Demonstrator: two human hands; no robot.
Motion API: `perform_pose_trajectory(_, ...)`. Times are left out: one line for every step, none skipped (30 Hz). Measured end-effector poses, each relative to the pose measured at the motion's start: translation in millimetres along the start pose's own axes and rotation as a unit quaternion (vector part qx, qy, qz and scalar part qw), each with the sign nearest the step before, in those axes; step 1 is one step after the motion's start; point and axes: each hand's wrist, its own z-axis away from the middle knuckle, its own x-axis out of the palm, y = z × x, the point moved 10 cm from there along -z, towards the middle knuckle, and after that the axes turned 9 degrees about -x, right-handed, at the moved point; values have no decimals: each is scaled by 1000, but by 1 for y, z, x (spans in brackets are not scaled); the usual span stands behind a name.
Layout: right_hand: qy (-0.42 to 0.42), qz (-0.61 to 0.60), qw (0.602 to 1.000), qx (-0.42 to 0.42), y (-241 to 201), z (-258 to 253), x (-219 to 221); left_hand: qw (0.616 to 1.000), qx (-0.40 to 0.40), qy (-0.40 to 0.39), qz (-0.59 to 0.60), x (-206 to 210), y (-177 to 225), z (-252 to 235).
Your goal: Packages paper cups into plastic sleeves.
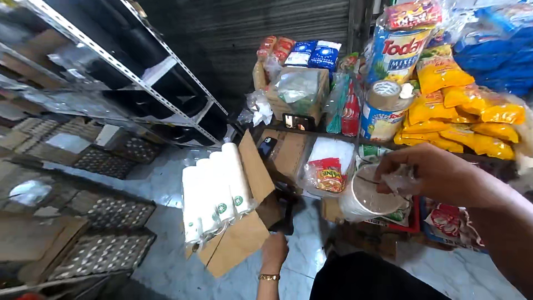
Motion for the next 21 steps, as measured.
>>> perform_pose_trajectory(-2, 6, 1000, 6, -1, -2, 3, 994, 63, 66, 65, -34, 30, 13)
perform_pose_trajectory(-3, 19, 1000, 13, -2, -3, 6, 971, 140, 127, 145, -67, 59, 32)
perform_pose_trajectory(-4, 37, 999, 18, -4, -4, 9, 932, 222, 175, 229, -98, 85, 55)
perform_pose_trajectory(-5, 55, 998, 21, -6, -5, 13, 880, 302, 196, 308, -125, 109, 79)
perform_pose_trajectory(-2, 70, 997, 20, -10, -5, 17, 821, 380, 191, 381, -148, 131, 104)
perform_pose_trajectory(2, 82, 996, 15, -13, -4, 21, 766, 444, 176, 431, -166, 149, 128)
perform_pose_trajectory(7, 98, 995, 7, -17, -4, 24, 726, 488, 167, 455, -182, 163, 148)
perform_pose_trajectory(13, 112, 994, -3, -21, -4, 28, 705, 515, 173, 456, -194, 175, 164)
perform_pose_trajectory(21, 128, 991, -14, -25, -4, 30, 699, 530, 186, 443, -202, 184, 176)
perform_pose_trajectory(35, 149, 988, -30, -29, -3, 31, 699, 538, 206, 425, -207, 190, 184)
perform_pose_trajectory(53, 173, 982, -45, -32, -2, 30, 696, 543, 227, 411, -209, 194, 189)
perform_pose_trajectory(70, 194, 977, -54, -33, 0, 29, 688, 550, 242, 406, -209, 196, 190)
perform_pose_trajectory(87, 204, 973, -57, -33, 2, 26, 684, 552, 253, 405, -209, 197, 191)
perform_pose_trajectory(101, 206, 972, -56, -33, 4, 22, 682, 549, 262, 406, -209, 200, 191)
perform_pose_trajectory(114, 207, 970, -57, -33, 7, 17, 679, 548, 266, 409, -209, 203, 191)
perform_pose_trajectory(126, 209, 968, -64, -35, 9, 11, 677, 549, 268, 410, -210, 208, 192)
perform_pose_trajectory(135, 211, 966, -69, -36, 10, 5, 677, 550, 271, 407, -210, 213, 192)
perform_pose_trajectory(139, 210, 965, -69, -37, 10, -1, 677, 552, 277, 399, -212, 218, 193)
perform_pose_trajectory(140, 208, 966, -67, -37, 9, -6, 679, 553, 289, 386, -214, 222, 195)
perform_pose_trajectory(142, 207, 965, -69, -37, 8, -9, 679, 555, 306, 370, -217, 226, 198)
perform_pose_trajectory(143, 206, 965, -75, -37, 7, -12, 679, 556, 327, 350, -219, 229, 201)
